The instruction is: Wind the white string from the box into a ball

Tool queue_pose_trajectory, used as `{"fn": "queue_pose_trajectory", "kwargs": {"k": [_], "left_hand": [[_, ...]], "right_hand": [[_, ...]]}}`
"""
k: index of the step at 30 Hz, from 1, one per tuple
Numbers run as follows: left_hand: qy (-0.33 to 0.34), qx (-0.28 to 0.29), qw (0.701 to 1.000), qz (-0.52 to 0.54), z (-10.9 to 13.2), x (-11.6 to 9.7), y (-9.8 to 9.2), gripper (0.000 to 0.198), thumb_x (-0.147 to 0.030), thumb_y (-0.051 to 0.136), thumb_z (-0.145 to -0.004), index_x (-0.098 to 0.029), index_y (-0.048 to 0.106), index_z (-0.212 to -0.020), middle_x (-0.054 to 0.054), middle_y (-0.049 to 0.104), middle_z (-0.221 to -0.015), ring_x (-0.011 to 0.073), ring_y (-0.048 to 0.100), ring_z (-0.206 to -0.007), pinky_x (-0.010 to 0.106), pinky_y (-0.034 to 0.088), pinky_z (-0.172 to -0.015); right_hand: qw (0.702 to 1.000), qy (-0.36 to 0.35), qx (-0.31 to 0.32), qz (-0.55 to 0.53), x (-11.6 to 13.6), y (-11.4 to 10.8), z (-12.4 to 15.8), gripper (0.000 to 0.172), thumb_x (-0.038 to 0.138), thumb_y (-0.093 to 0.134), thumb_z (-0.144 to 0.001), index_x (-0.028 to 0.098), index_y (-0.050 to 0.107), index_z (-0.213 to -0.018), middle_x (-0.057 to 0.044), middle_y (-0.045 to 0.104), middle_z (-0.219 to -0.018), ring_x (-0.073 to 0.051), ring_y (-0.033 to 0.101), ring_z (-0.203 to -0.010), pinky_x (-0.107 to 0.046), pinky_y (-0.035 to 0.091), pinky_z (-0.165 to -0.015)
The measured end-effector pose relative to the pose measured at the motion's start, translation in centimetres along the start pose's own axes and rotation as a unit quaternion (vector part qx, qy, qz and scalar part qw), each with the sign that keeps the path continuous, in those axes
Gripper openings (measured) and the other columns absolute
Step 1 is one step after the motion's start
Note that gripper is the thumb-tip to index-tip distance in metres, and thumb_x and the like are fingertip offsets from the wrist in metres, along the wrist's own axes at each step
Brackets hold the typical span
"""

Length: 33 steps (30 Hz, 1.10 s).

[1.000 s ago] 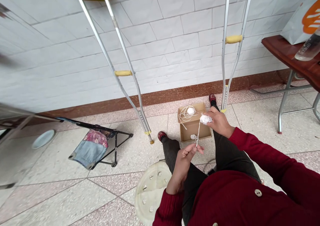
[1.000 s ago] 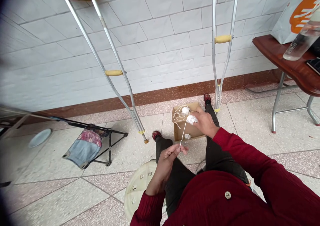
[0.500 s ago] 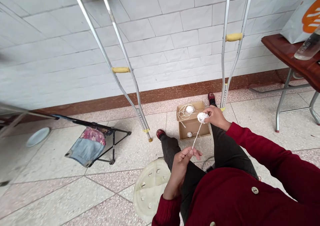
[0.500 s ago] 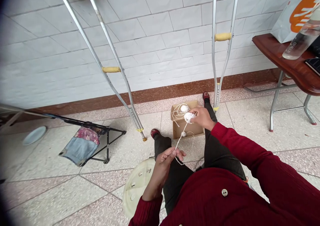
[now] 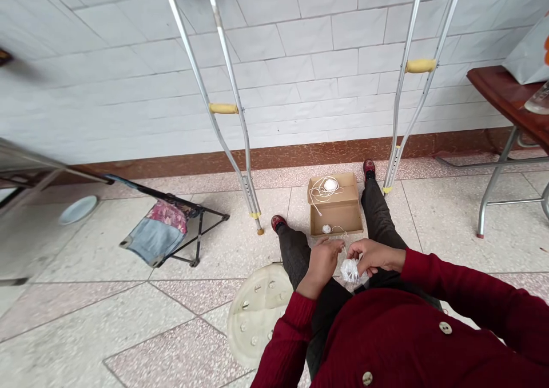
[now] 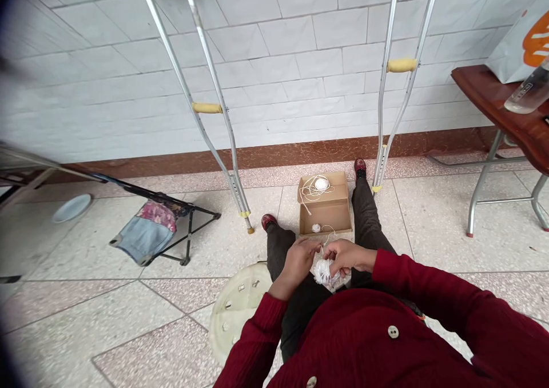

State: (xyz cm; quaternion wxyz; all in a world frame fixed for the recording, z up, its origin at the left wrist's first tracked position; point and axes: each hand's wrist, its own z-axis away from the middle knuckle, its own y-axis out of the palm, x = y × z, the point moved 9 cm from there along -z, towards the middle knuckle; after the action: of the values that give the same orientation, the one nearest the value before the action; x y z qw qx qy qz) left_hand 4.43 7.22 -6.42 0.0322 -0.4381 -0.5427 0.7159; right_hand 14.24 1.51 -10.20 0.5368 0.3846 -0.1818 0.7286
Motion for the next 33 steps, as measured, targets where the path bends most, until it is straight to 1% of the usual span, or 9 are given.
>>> {"fn": "queue_pose_trajectory", "kwargs": {"k": [3, 5, 9, 15, 18, 22, 25, 28, 33], "left_hand": [[0.059, 0.049, 0.989, -0.128, -1.4, -2.5, 0.9, 0.027, -0.003, 0.047, -0.084, -0.017, 0.070, -0.087, 0.008, 0.073, -0.082, 0.0203, 0.066, -0.083, 0.039, 0.037, -0.104], [0.070, 0.072, 0.980, -0.171, -2.0, -3.5, 1.7, 0.024, -0.004, 0.048, -0.084, -0.014, 0.070, -0.083, 0.011, 0.072, -0.079, 0.0214, 0.066, -0.080, 0.040, 0.037, -0.104], [-0.021, 0.050, 0.991, -0.123, -2.2, -3.4, 2.4, 0.027, -0.012, 0.045, -0.090, -0.014, 0.068, -0.079, 0.010, 0.070, -0.074, 0.0211, 0.065, -0.076, 0.034, 0.045, -0.087], [-0.081, 0.050, 0.986, 0.135, 0.9, -1.4, 4.7, 0.039, -0.027, 0.040, -0.096, -0.017, 0.064, -0.067, 0.002, 0.069, -0.071, 0.0146, 0.062, -0.069, 0.023, 0.043, -0.067], [-0.107, 0.009, 0.992, 0.067, 2.1, 1.5, 3.3, 0.037, -0.026, 0.040, -0.096, -0.018, 0.065, -0.069, 0.003, 0.069, -0.072, 0.0169, 0.063, -0.073, 0.028, 0.045, -0.079], [-0.033, -0.004, 0.999, -0.038, 1.3, 1.5, 1.0, 0.031, -0.023, 0.043, -0.096, -0.019, 0.067, -0.077, 0.005, 0.071, -0.078, 0.0185, 0.064, -0.080, 0.038, 0.037, -0.102], [0.003, 0.001, 0.997, -0.079, -0.1, -0.8, 0.2, 0.031, -0.023, 0.045, -0.095, -0.018, 0.067, -0.073, 0.006, 0.070, -0.076, 0.0191, 0.063, -0.079, 0.039, 0.036, -0.103], [-0.017, 0.027, 0.998, -0.055, -0.8, -3.2, 1.2, 0.032, -0.024, 0.048, -0.093, -0.018, 0.066, -0.067, 0.005, 0.068, -0.071, 0.0188, 0.062, -0.075, 0.033, 0.042, -0.090], [-0.059, 0.052, 0.994, 0.082, 1.0, -3.8, 3.8, 0.039, -0.026, 0.043, -0.095, -0.018, 0.065, -0.063, 0.003, 0.067, -0.069, 0.0163, 0.062, -0.073, 0.024, 0.042, -0.070]], "right_hand": [[0.995, 0.022, -0.083, 0.059, -2.7, -2.7, -2.1, 0.051, 0.004, 0.074, -0.045, 0.017, 0.058, -0.091, 0.010, 0.055, -0.061, -0.007, 0.049, -0.035, -0.018, 0.031, -0.034], [0.981, -0.016, -0.174, 0.088, -2.1, -5.4, -3.1, 0.049, 0.000, 0.075, -0.040, 0.017, 0.060, -0.083, 0.008, 0.056, -0.062, -0.007, 0.051, -0.042, -0.018, 0.033, -0.040], [0.951, -0.097, -0.290, 0.048, 0.6, -9.1, -3.7, 0.032, 0.005, 0.074, -0.045, 0.016, 0.061, -0.071, 0.003, 0.059, -0.069, -0.009, 0.053, -0.056, -0.018, 0.035, -0.048], [0.958, -0.128, -0.249, -0.064, 3.8, -9.0, -2.0, 0.023, 0.024, 0.067, -0.063, 0.015, 0.063, -0.083, 0.002, 0.060, -0.064, -0.007, 0.048, -0.045, -0.019, 0.037, -0.043], [0.980, -0.144, -0.135, -0.022, 4.0, -5.3, 0.6, 0.033, 0.020, 0.073, -0.057, 0.014, 0.067, -0.089, 0.004, 0.060, -0.061, -0.006, 0.047, -0.041, -0.017, 0.034, -0.038], [0.996, -0.039, 0.044, 0.069, -0.9, 0.4, 1.9, 0.036, 0.018, 0.077, -0.055, 0.014, 0.066, -0.089, 0.005, 0.060, -0.062, -0.007, 0.051, -0.040, -0.017, 0.034, -0.037], [0.991, -0.001, -0.067, 0.117, -3.5, -1.9, -0.1, 0.046, 0.006, 0.077, -0.046, 0.015, 0.063, -0.089, 0.005, 0.060, -0.070, -0.006, 0.049, -0.037, -0.018, 0.031, -0.035], [0.969, -0.023, -0.211, 0.128, -2.8, -6.1, -2.3, 0.044, 0.003, 0.072, -0.051, 0.014, 0.061, -0.092, 0.004, 0.059, -0.076, -0.003, 0.046, -0.040, -0.018, 0.032, -0.037], [0.957, -0.131, -0.256, -0.029, 1.8, -8.0, -2.0, 0.035, 0.010, 0.063, -0.061, 0.014, 0.062, -0.095, 0.004, 0.058, -0.073, -0.006, 0.049, -0.042, -0.019, 0.036, -0.038]]}}
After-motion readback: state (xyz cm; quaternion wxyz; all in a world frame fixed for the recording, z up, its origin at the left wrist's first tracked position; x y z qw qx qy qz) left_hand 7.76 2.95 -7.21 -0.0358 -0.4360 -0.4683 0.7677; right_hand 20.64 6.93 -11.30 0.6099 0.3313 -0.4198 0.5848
